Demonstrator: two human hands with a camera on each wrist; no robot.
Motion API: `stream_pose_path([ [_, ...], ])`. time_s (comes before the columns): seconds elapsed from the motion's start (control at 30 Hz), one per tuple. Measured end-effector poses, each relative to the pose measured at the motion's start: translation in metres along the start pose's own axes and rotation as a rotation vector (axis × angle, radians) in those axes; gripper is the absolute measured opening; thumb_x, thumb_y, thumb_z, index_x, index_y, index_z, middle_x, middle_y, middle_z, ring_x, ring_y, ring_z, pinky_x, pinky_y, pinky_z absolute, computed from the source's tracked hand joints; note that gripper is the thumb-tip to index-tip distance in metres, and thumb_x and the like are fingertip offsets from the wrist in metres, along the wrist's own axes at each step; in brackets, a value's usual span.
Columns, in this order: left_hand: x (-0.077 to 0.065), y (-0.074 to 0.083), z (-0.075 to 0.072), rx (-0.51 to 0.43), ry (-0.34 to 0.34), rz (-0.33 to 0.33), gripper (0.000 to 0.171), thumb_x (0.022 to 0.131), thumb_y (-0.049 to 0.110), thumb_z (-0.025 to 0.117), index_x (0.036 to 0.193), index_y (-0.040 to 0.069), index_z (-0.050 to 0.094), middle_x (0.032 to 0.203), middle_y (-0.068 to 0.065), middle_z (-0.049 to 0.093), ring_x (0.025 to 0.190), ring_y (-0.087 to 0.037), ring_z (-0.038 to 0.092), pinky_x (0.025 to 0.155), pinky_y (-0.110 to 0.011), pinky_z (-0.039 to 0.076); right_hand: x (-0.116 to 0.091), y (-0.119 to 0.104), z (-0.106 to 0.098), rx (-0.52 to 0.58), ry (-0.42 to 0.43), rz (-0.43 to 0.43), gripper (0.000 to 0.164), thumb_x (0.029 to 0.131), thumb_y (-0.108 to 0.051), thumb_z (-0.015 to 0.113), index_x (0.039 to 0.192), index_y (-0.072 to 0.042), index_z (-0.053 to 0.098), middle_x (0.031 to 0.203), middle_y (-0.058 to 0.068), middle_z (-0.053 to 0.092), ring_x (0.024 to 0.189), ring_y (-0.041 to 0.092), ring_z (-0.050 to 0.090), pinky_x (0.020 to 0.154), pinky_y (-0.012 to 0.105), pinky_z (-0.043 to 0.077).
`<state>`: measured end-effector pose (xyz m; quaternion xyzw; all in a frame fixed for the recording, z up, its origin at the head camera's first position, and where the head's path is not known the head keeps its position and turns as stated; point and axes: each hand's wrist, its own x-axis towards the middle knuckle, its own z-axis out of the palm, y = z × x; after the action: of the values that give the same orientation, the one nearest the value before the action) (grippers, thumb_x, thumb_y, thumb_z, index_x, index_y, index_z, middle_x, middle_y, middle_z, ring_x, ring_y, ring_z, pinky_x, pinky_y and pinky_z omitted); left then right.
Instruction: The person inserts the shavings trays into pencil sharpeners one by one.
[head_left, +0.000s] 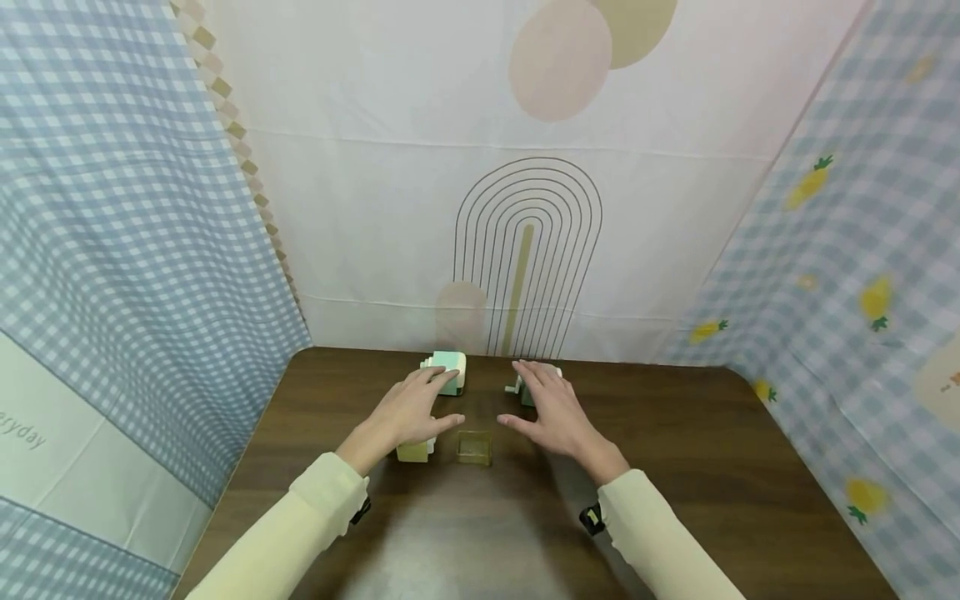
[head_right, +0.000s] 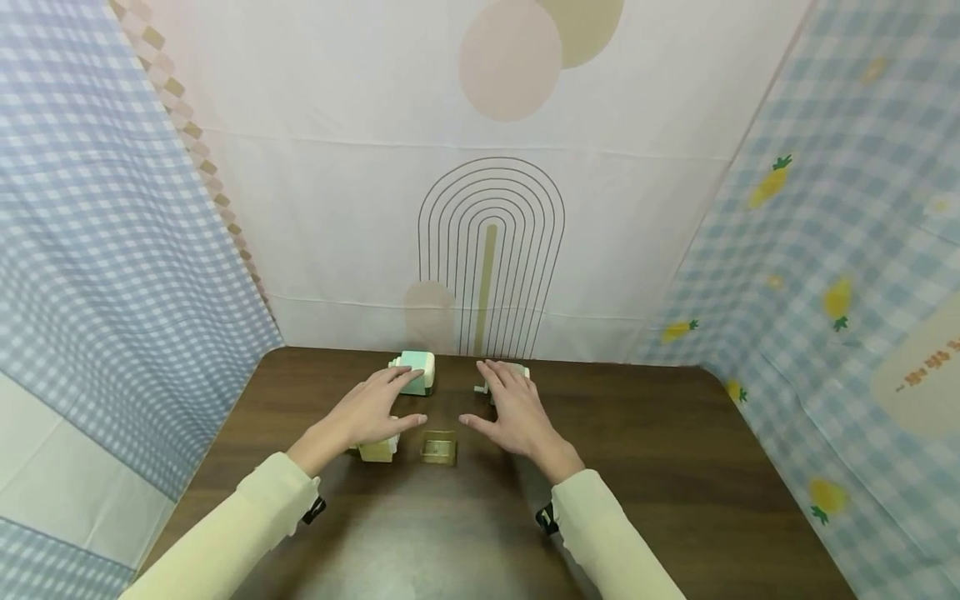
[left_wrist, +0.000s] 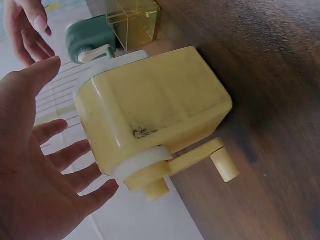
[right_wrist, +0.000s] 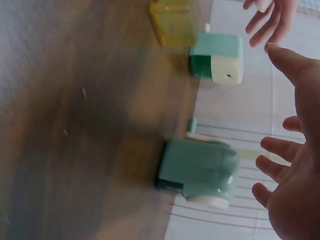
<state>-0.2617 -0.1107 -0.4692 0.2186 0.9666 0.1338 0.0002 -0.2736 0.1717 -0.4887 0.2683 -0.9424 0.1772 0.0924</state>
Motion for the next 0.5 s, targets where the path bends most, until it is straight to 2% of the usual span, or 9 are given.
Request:
stream_pose_path([
  [0.33, -0.021, -0.001, 0.0, -0.042, 0.009, 0.002, 0.08, 0.094, 0.062, 0.061, 0.158, 0.019, 0.038, 0.159, -0.016, 0.04, 0.144, -0.038, 0.035, 0.108, -0.065, 0.041, -0.012, -0.016, 0.021, 0.043, -0.001, -0.063, 0.092, 0.089, -0.06, 0.069, 0.159, -0.012, 0.033, 0.158, 0.016, 0.041, 0.144, 0.038, 0.034, 0.107, 0.071, 0.035],
  [0.5, -0.027, -0.001, 0.005, -0.057, 0.0, -0.018, 0.079, 0.094, 0.06, 0.063, 0.158, 0.019, 0.038, 0.158, -0.015, 0.041, 0.143, -0.039, 0.036, 0.108, -0.067, 0.039, -0.015, -0.021, 0.029, 0.046, -0.009, -0.085, 0.092, 0.089, -0.059, 0.07, 0.159, -0.012, 0.033, 0.158, 0.016, 0.042, 0.143, 0.038, 0.035, 0.105, 0.071, 0.037],
])
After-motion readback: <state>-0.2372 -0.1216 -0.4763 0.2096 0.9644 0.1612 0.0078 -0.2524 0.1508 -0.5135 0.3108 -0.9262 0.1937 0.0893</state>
